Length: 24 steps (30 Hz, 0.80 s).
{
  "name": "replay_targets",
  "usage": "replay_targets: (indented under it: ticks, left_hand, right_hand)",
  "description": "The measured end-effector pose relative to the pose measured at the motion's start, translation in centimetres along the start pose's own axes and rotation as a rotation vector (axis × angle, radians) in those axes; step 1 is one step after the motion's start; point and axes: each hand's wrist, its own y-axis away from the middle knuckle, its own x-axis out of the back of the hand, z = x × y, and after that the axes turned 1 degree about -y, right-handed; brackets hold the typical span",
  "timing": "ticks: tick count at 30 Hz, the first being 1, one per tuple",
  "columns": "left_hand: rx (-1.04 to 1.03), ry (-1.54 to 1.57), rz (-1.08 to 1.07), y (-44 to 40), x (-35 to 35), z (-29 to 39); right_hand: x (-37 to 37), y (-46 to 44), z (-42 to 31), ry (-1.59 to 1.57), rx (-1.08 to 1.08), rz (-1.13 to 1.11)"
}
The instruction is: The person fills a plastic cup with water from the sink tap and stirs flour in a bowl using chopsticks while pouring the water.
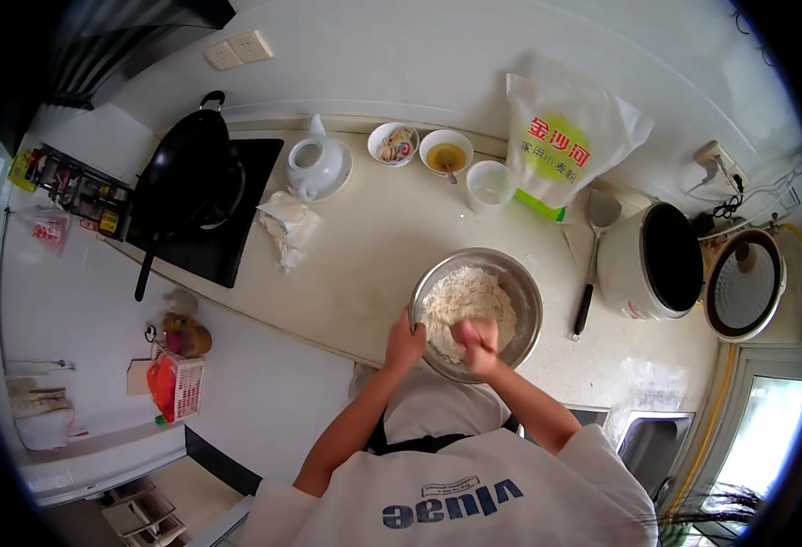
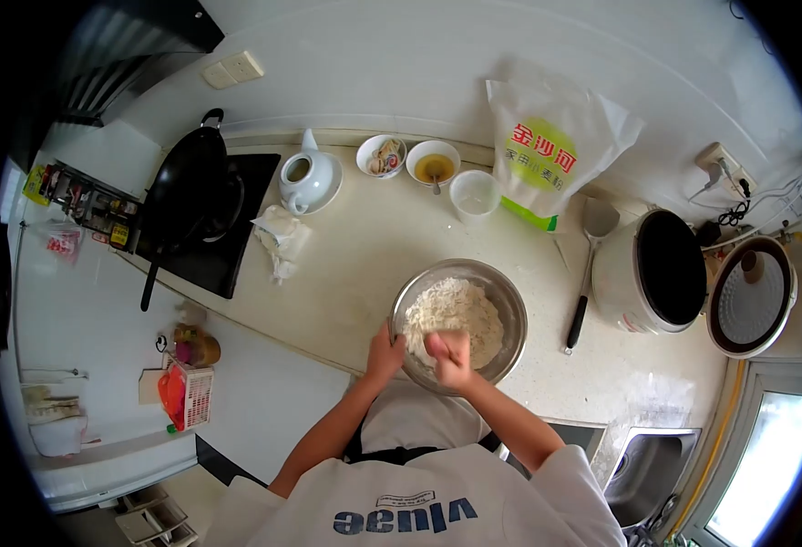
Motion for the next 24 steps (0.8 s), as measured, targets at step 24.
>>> replay_targets:
  ticks: [24]
  left_hand:
    - [0.067, 0.135, -0.023, 1.0, -0.5, 0.2]
  right_hand:
    - [6.7, 4.8, -2.4, -0.046, 0.01, 0.009]
